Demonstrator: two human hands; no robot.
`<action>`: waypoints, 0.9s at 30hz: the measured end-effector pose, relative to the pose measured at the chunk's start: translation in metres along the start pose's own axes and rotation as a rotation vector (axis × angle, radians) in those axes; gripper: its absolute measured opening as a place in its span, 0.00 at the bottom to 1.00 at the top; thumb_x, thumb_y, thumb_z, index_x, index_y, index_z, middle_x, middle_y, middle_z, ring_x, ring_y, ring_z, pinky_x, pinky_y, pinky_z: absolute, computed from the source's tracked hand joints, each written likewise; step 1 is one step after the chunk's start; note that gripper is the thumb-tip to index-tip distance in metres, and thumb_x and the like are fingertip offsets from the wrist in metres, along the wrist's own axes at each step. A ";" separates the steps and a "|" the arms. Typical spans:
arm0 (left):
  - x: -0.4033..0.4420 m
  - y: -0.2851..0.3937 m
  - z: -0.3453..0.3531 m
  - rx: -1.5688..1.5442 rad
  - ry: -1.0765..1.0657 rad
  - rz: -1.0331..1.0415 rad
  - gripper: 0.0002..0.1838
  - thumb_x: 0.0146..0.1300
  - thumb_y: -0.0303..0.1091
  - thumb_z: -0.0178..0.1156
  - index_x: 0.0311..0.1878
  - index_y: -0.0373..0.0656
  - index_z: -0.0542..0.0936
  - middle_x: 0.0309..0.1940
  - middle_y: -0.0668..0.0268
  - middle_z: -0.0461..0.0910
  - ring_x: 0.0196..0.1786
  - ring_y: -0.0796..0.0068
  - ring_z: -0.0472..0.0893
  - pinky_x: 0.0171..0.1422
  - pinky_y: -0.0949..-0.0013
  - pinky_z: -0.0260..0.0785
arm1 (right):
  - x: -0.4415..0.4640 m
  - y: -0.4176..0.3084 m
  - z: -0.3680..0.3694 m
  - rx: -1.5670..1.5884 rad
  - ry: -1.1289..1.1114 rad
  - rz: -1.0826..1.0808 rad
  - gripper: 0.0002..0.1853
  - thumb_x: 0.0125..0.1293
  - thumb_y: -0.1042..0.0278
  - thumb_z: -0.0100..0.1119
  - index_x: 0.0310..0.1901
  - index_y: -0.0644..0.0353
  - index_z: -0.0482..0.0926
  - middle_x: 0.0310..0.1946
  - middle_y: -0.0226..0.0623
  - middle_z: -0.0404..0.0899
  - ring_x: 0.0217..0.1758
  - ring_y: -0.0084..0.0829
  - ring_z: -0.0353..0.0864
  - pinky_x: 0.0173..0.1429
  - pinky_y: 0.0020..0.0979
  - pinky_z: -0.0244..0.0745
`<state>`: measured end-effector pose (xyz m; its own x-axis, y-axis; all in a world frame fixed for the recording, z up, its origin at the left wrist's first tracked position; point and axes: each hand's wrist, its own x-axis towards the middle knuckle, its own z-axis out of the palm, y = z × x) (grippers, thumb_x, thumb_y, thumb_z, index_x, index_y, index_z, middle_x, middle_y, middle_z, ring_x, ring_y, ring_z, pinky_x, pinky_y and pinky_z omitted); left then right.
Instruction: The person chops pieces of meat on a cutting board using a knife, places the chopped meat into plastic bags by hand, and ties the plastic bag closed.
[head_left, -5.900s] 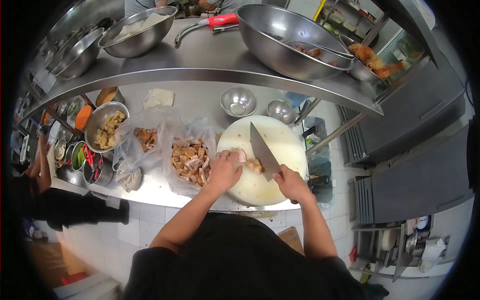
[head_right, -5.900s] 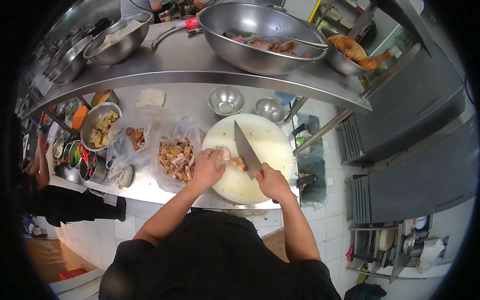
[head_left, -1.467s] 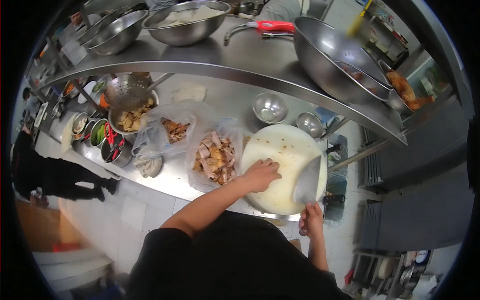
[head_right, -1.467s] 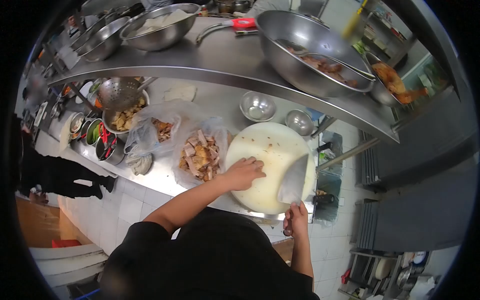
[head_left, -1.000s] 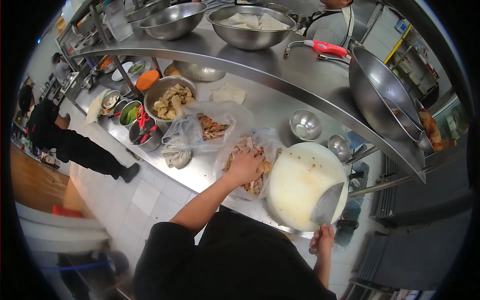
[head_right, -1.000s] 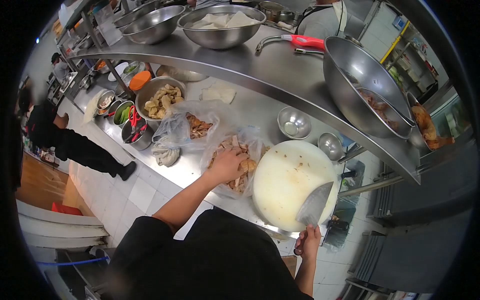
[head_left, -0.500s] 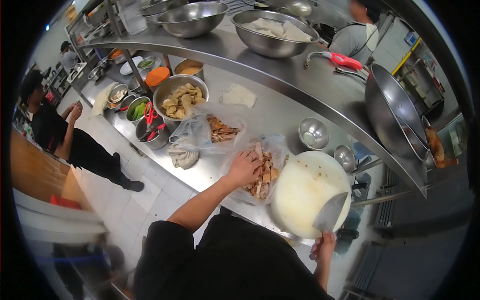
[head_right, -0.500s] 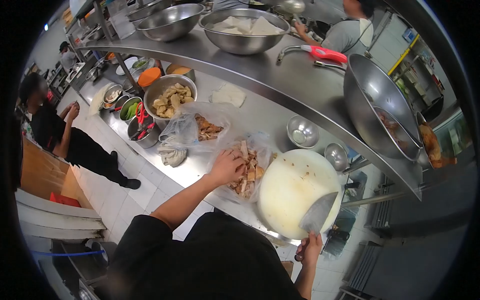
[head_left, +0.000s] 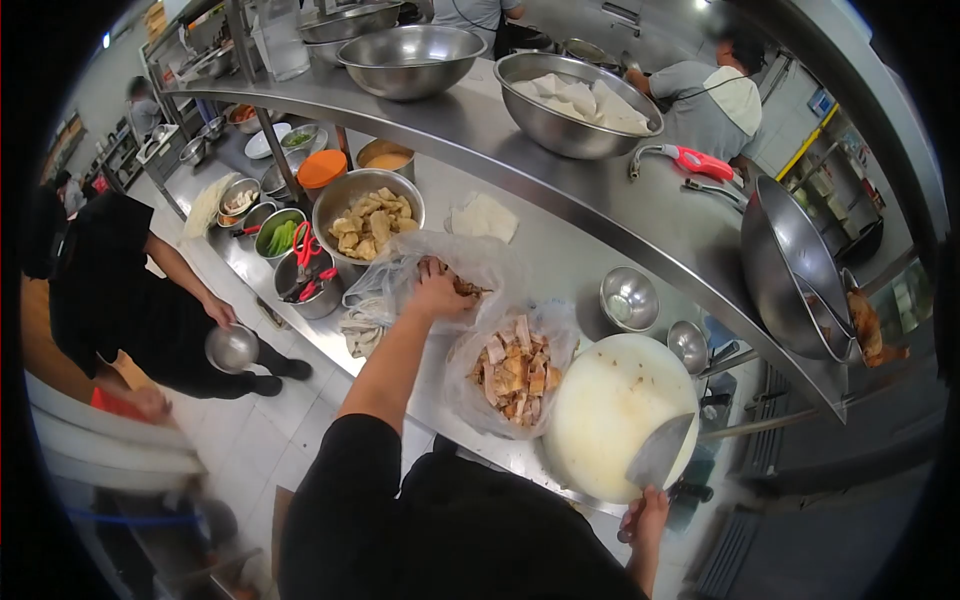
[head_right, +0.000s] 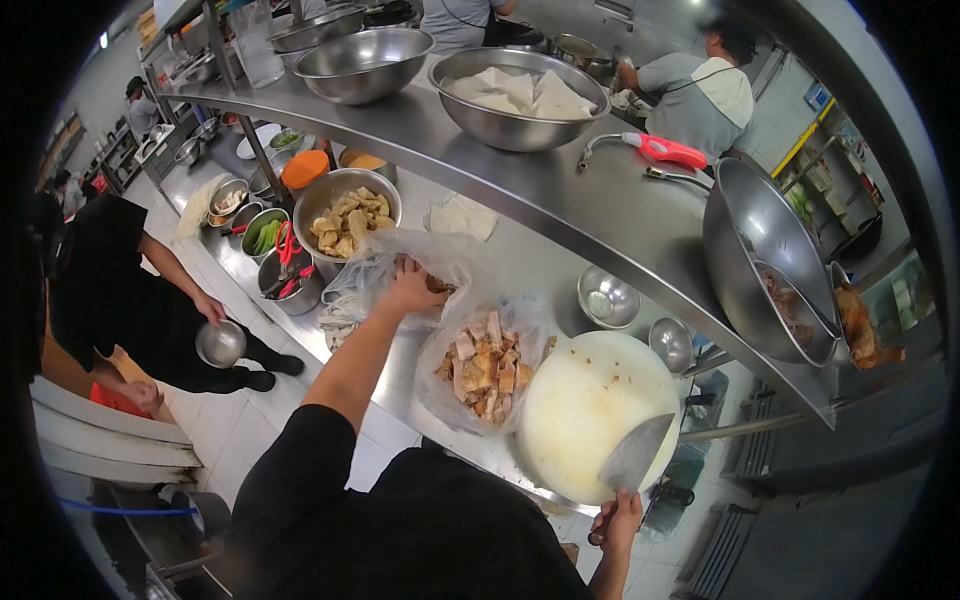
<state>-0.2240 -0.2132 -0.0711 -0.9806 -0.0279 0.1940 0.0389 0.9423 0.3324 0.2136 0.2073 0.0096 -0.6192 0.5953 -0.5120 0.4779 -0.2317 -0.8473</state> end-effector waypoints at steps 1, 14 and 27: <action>0.002 0.010 -0.003 0.008 -0.128 -0.072 0.37 0.55 0.62 0.69 0.66 0.55 0.82 0.77 0.50 0.62 0.79 0.39 0.58 0.76 0.36 0.57 | 0.000 0.001 0.000 -0.010 -0.011 -0.013 0.13 0.80 0.53 0.51 0.43 0.53 0.66 0.18 0.32 0.70 0.11 0.29 0.71 0.09 0.31 0.60; 0.035 0.005 0.027 0.047 -0.270 0.028 0.31 0.58 0.54 0.70 0.62 0.48 0.84 0.64 0.55 0.81 0.61 0.54 0.83 0.60 0.61 0.78 | 0.009 0.010 -0.004 0.059 -0.005 -0.018 0.12 0.80 0.58 0.53 0.47 0.56 0.65 0.17 0.32 0.71 0.11 0.29 0.72 0.11 0.32 0.66; -0.036 -0.012 -0.119 -1.422 -0.193 -0.670 0.16 0.61 0.32 0.67 0.52 0.43 0.78 0.39 0.66 0.80 0.40 0.71 0.81 0.42 0.63 0.76 | 0.005 0.003 -0.003 0.077 -0.042 -0.003 0.11 0.79 0.57 0.52 0.45 0.56 0.68 0.18 0.34 0.72 0.11 0.30 0.72 0.10 0.32 0.64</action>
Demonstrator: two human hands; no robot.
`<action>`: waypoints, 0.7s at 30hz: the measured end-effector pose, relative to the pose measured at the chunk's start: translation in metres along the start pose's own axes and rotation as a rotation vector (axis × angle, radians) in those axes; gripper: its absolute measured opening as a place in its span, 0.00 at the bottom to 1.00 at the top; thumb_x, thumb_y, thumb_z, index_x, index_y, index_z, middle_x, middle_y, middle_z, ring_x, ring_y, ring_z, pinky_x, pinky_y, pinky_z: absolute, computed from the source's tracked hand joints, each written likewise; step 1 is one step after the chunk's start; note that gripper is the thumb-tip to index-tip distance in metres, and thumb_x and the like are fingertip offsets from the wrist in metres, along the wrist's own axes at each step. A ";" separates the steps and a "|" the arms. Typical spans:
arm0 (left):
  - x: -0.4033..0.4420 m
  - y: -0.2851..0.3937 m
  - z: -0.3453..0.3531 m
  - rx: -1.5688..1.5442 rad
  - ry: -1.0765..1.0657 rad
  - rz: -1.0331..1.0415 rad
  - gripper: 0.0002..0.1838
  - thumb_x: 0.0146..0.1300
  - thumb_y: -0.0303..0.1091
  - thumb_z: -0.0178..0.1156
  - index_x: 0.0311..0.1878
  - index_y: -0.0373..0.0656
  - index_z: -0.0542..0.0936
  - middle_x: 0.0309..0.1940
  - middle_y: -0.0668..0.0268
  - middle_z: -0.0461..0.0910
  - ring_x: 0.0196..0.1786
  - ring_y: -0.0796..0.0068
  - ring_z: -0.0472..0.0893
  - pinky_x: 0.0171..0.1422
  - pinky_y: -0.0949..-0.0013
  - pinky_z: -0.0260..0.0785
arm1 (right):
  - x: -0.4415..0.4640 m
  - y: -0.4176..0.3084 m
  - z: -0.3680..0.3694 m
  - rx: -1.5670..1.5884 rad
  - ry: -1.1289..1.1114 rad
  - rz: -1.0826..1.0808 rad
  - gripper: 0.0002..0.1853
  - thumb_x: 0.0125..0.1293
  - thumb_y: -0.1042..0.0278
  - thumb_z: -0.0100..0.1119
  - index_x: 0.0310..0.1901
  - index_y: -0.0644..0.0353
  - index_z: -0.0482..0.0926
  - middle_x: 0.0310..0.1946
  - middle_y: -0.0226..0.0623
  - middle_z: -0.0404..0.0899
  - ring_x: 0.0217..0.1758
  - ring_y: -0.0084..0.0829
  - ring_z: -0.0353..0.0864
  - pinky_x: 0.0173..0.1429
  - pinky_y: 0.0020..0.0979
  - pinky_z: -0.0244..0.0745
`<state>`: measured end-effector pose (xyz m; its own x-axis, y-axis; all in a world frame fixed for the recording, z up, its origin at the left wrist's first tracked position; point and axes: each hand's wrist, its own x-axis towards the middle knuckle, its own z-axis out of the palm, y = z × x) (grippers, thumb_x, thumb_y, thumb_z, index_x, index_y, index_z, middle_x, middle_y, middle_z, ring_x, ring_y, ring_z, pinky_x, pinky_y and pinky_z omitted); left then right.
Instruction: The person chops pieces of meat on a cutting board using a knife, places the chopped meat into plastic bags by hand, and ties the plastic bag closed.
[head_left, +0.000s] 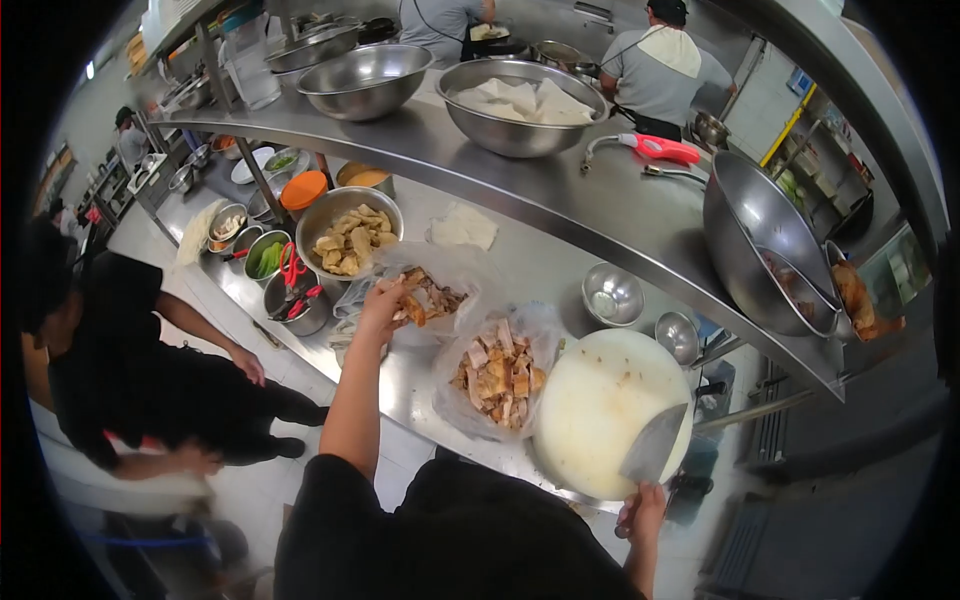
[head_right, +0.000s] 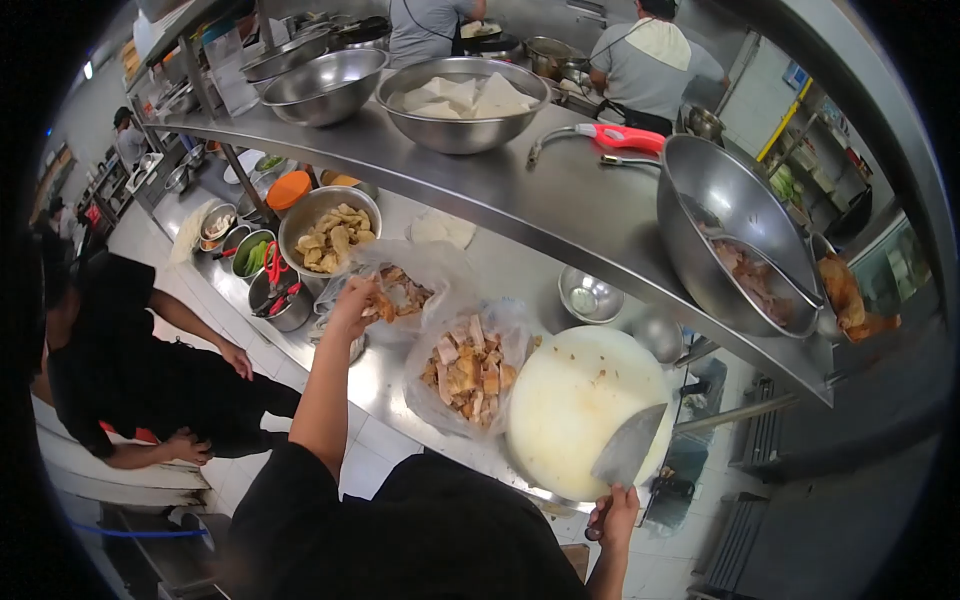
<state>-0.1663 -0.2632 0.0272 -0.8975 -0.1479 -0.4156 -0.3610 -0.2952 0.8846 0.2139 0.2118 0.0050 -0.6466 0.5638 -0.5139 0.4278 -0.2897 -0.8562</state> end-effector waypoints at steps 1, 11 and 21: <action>-0.025 0.008 0.007 -0.025 0.009 -0.005 0.17 0.62 0.31 0.67 0.54 0.43 0.78 0.41 0.65 0.81 0.42 0.71 0.81 0.43 0.64 0.76 | -0.002 -0.003 0.003 0.011 0.003 0.013 0.11 0.79 0.57 0.52 0.46 0.56 0.68 0.19 0.34 0.72 0.11 0.30 0.72 0.10 0.32 0.64; -0.153 -0.058 0.228 0.831 -0.759 0.306 0.26 0.57 0.35 0.70 0.60 0.42 0.81 0.49 0.53 0.84 0.48 0.61 0.86 0.56 0.60 0.78 | -0.008 -0.022 0.003 -0.012 -0.006 0.033 0.09 0.80 0.61 0.53 0.45 0.58 0.70 0.19 0.33 0.72 0.11 0.27 0.70 0.12 0.32 0.64; -0.188 -0.173 0.252 1.059 -0.730 0.939 0.37 0.57 0.45 0.74 0.68 0.42 0.74 0.64 0.49 0.74 0.66 0.42 0.72 0.71 0.48 0.67 | -0.045 -0.113 0.019 -0.988 0.139 -0.487 0.13 0.75 0.61 0.57 0.51 0.63 0.76 0.28 0.55 0.83 0.37 0.62 0.84 0.43 0.53 0.77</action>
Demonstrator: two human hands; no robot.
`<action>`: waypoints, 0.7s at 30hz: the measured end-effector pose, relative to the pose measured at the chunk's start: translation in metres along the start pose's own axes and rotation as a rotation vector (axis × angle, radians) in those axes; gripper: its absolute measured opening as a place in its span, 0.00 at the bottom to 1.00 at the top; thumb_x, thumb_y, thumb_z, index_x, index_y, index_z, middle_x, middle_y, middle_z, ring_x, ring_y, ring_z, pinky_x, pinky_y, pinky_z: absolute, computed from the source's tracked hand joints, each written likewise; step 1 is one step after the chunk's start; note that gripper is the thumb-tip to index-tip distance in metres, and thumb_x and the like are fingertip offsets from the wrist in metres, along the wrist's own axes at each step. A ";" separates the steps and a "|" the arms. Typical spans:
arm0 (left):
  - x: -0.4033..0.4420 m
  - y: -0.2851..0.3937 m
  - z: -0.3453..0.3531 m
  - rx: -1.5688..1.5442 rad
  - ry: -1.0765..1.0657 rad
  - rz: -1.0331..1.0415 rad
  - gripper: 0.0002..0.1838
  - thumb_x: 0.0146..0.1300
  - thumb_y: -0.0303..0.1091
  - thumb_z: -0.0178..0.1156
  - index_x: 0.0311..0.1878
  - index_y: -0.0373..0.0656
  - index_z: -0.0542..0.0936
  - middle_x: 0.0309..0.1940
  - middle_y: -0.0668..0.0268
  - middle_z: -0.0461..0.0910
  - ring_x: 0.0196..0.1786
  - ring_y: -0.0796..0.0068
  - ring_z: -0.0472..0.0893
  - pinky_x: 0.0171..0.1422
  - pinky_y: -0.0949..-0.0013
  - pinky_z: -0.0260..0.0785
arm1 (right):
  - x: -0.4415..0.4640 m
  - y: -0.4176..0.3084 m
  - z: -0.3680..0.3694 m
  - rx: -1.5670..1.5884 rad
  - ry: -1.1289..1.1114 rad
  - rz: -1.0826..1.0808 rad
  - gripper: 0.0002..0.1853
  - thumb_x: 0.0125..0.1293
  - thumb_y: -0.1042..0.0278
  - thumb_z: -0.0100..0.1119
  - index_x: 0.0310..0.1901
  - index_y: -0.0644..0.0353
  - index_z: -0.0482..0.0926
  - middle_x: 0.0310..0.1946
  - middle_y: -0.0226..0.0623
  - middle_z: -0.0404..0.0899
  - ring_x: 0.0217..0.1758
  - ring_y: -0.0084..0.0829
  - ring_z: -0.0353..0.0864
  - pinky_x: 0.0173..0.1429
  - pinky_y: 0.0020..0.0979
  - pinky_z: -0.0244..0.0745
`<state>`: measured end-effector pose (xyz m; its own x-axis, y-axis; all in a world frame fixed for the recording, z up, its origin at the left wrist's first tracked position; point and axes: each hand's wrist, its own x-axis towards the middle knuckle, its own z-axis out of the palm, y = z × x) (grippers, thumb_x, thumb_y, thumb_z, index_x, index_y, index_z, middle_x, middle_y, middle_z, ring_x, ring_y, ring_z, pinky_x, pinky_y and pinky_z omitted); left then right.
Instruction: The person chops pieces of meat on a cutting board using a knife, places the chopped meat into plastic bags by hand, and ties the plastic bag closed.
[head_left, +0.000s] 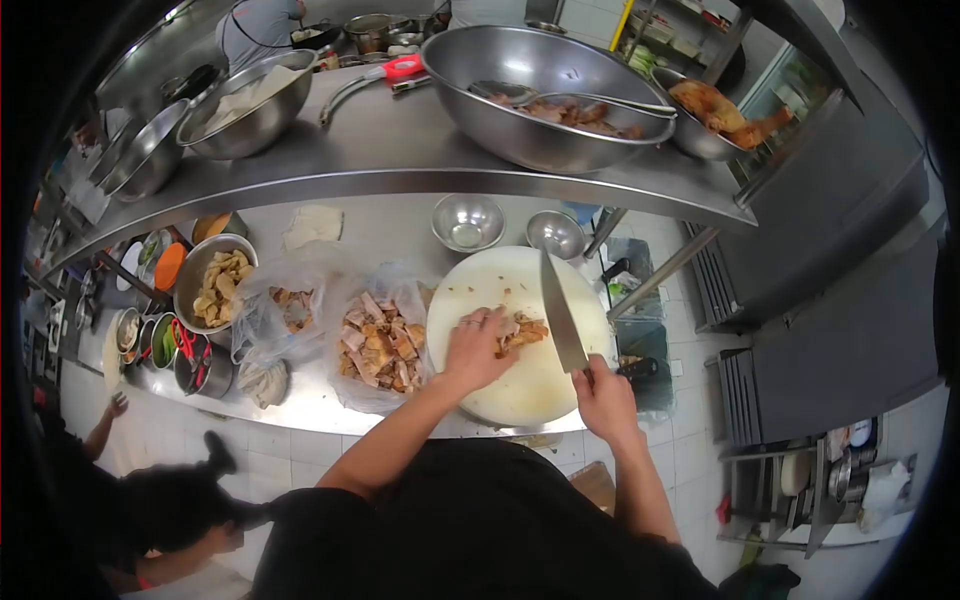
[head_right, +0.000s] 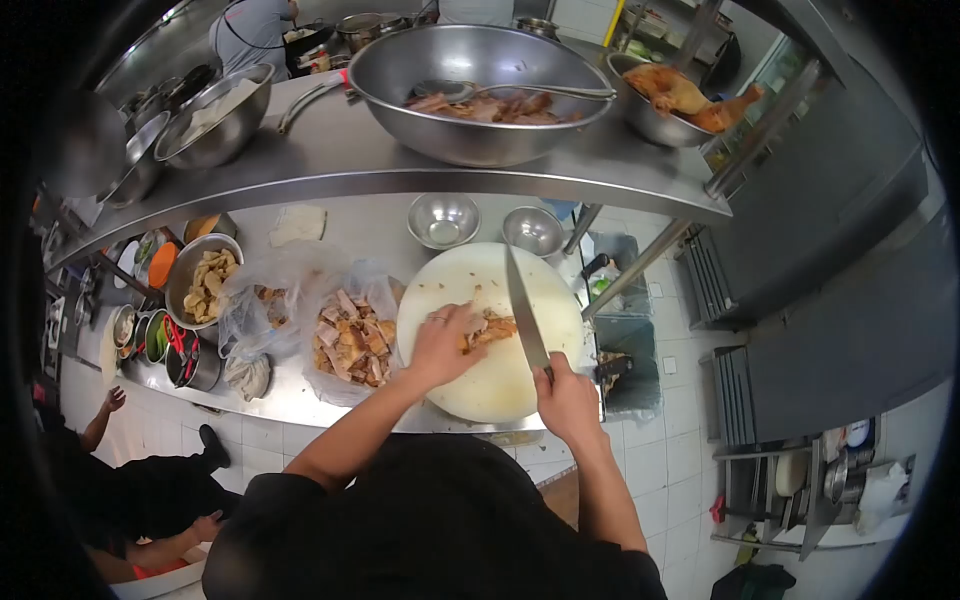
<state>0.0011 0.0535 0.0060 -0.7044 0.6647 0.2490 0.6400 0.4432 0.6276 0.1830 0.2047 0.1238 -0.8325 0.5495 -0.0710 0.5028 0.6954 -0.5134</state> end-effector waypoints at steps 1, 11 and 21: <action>-0.006 -0.008 -0.006 -0.025 0.008 -0.005 0.37 0.56 0.44 0.74 0.67 0.41 0.75 0.63 0.49 0.74 0.65 0.42 0.73 0.71 0.49 0.68 | 0.001 -0.006 -0.004 -0.040 0.009 -0.039 0.13 0.75 0.62 0.58 0.52 0.62 0.76 0.29 0.53 0.83 0.37 0.61 0.84 0.43 0.52 0.77; -0.028 -0.018 -0.011 -0.085 0.079 0.028 0.30 0.57 0.38 0.74 0.62 0.40 0.77 0.61 0.52 0.76 0.63 0.45 0.74 0.70 0.51 0.69 | 0.049 -0.002 0.055 -0.222 -0.216 -0.099 0.15 0.76 0.60 0.52 0.52 0.65 0.73 0.33 0.59 0.86 0.39 0.63 0.86 0.48 0.56 0.80; -0.034 -0.028 -0.019 -0.114 0.119 -0.062 0.22 0.55 0.28 0.71 0.55 0.37 0.81 0.52 0.52 0.81 0.58 0.47 0.78 0.64 0.53 0.72 | 0.033 -0.052 -0.007 -0.020 -0.074 -0.160 0.14 0.78 0.58 0.54 0.49 0.62 0.73 0.28 0.53 0.84 0.35 0.61 0.85 0.42 0.56 0.77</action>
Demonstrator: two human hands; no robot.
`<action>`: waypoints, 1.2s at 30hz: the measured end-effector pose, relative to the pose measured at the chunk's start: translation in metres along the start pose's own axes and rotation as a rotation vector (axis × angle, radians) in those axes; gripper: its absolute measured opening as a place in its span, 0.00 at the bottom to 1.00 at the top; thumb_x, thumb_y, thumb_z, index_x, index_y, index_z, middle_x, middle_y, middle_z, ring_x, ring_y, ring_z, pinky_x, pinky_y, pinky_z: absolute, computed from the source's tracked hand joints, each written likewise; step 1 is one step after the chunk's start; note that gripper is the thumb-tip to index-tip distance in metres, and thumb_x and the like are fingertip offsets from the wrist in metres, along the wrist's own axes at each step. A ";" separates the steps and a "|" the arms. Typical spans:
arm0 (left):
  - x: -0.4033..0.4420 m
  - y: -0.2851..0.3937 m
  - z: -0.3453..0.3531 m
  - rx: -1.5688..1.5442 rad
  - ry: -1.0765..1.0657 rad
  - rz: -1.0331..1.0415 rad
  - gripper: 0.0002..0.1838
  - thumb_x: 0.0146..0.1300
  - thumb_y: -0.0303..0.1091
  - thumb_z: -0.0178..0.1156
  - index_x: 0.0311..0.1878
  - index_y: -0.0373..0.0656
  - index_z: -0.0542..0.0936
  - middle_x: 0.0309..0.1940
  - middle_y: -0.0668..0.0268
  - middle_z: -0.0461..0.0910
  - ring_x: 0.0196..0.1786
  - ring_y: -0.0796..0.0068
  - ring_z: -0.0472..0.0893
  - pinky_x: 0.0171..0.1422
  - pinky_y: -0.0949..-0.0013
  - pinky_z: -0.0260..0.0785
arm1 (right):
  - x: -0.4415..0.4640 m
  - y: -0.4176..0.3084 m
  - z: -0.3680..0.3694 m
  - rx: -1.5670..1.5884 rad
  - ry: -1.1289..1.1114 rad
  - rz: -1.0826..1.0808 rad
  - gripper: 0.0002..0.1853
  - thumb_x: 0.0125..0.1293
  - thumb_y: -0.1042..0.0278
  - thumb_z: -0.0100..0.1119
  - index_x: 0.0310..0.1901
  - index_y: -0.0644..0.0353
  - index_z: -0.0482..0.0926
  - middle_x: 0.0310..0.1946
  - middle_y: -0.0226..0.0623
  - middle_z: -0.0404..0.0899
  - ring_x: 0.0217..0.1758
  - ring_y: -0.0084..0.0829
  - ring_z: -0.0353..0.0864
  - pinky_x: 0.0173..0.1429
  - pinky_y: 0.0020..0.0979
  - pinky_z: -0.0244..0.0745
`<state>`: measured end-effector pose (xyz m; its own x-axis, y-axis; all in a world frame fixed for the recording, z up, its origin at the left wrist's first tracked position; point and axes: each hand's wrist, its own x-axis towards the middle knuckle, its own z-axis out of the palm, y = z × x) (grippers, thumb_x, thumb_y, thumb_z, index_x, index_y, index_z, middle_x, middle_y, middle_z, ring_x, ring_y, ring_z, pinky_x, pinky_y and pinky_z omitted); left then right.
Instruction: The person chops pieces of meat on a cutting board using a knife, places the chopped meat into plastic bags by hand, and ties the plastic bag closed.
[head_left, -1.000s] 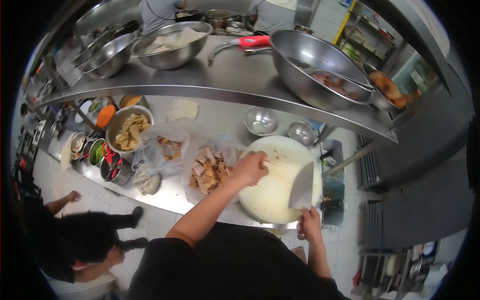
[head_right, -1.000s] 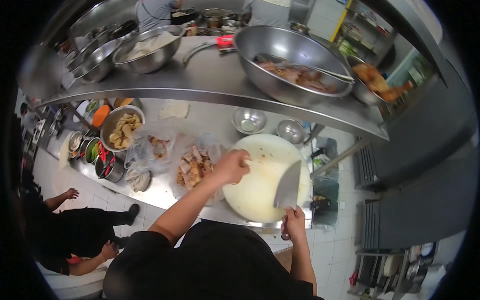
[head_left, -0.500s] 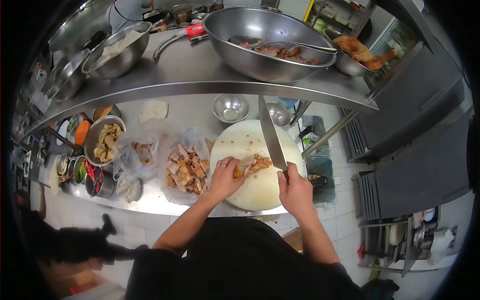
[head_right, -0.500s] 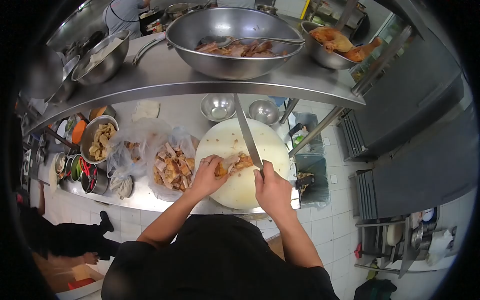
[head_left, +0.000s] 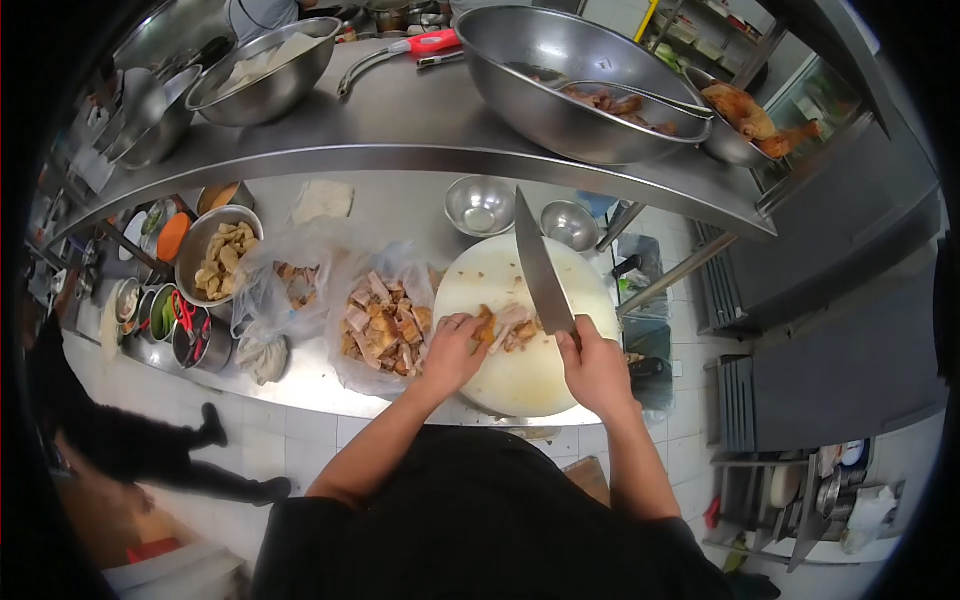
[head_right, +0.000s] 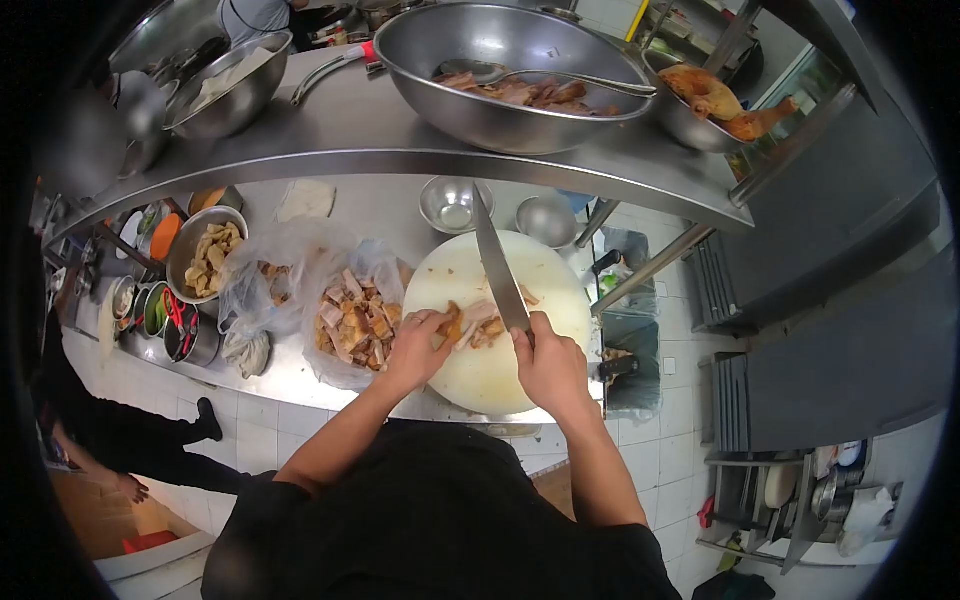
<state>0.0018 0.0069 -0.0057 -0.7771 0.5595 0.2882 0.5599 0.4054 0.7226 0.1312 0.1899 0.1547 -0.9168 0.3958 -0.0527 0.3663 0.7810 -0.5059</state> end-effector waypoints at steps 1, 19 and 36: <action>0.003 -0.002 0.002 0.003 0.005 0.069 0.21 0.55 0.27 0.70 0.54 0.37 0.82 0.51 0.52 0.81 0.57 0.47 0.78 0.64 0.53 0.72 | -0.003 -0.007 -0.003 0.016 0.041 -0.030 0.13 0.78 0.59 0.55 0.49 0.61 0.73 0.27 0.53 0.84 0.33 0.61 0.85 0.41 0.56 0.76; -0.026 0.000 -0.014 0.046 0.125 0.110 0.39 0.49 0.47 0.77 0.65 0.44 0.77 0.63 0.48 0.74 0.67 0.43 0.72 0.73 0.45 0.64 | 0.029 0.055 0.039 0.255 -0.003 -0.045 0.15 0.75 0.61 0.59 0.53 0.64 0.81 0.31 0.49 0.83 0.31 0.38 0.82 0.42 0.39 0.77; 0.011 0.013 0.009 0.158 -0.253 0.041 0.72 0.38 0.63 0.80 0.85 0.51 0.50 0.82 0.38 0.47 0.83 0.29 0.42 0.85 0.34 0.29 | -0.010 0.112 0.050 0.558 -0.212 0.280 0.12 0.80 0.58 0.53 0.42 0.58 0.71 0.18 0.31 0.70 0.13 0.29 0.72 0.16 0.35 0.69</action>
<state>0.0035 0.0249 0.0013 -0.6675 0.7323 0.1349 0.6426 0.4751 0.6012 0.1737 0.2492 0.0560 -0.8310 0.3993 -0.3874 0.5108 0.2719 -0.8156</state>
